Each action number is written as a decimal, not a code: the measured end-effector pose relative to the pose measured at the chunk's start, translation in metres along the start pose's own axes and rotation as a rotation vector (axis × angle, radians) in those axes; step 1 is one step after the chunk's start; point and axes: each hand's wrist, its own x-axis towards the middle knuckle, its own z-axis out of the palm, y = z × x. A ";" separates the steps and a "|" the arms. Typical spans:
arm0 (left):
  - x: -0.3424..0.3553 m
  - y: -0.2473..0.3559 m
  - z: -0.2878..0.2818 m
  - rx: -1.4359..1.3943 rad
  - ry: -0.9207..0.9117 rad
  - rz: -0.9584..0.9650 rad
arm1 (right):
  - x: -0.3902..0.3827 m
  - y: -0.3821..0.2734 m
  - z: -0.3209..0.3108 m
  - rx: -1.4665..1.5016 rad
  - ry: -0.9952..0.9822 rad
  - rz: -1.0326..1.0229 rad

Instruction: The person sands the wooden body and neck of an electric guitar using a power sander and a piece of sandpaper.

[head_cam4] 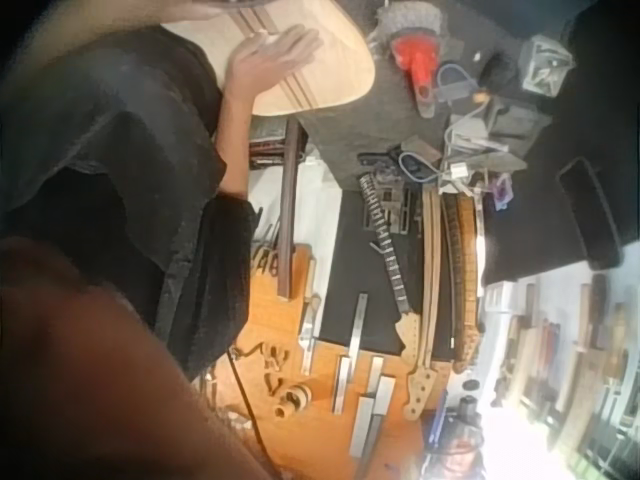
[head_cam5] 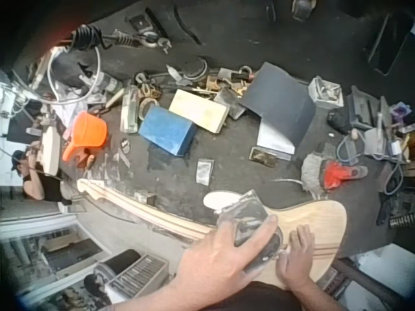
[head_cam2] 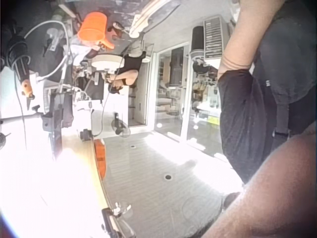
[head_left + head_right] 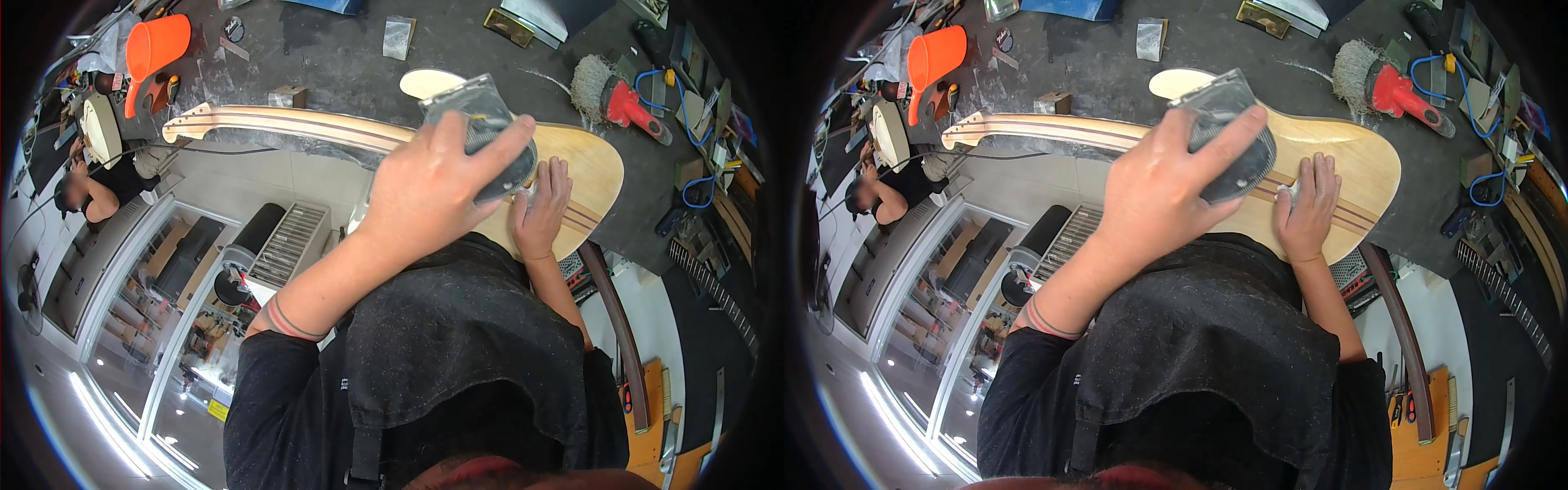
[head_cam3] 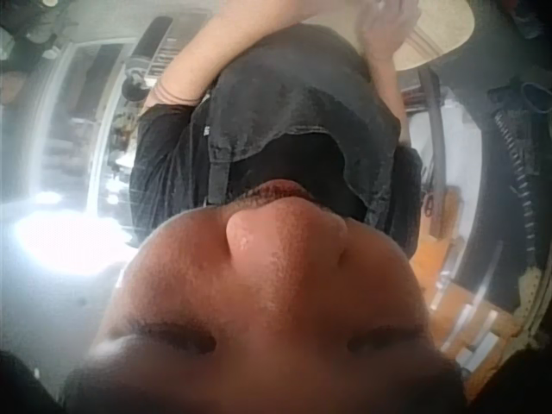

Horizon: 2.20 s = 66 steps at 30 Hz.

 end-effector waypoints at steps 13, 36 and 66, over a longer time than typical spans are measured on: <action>0.006 -0.024 -0.019 0.078 0.076 -0.137 | 0.000 0.001 0.002 0.002 -0.008 0.020; -0.004 -0.030 -0.022 0.072 0.072 -0.195 | -0.001 0.001 0.003 -0.011 -0.022 0.016; -0.015 0.000 0.000 0.044 -0.037 0.019 | -0.001 0.001 0.001 0.052 0.031 0.035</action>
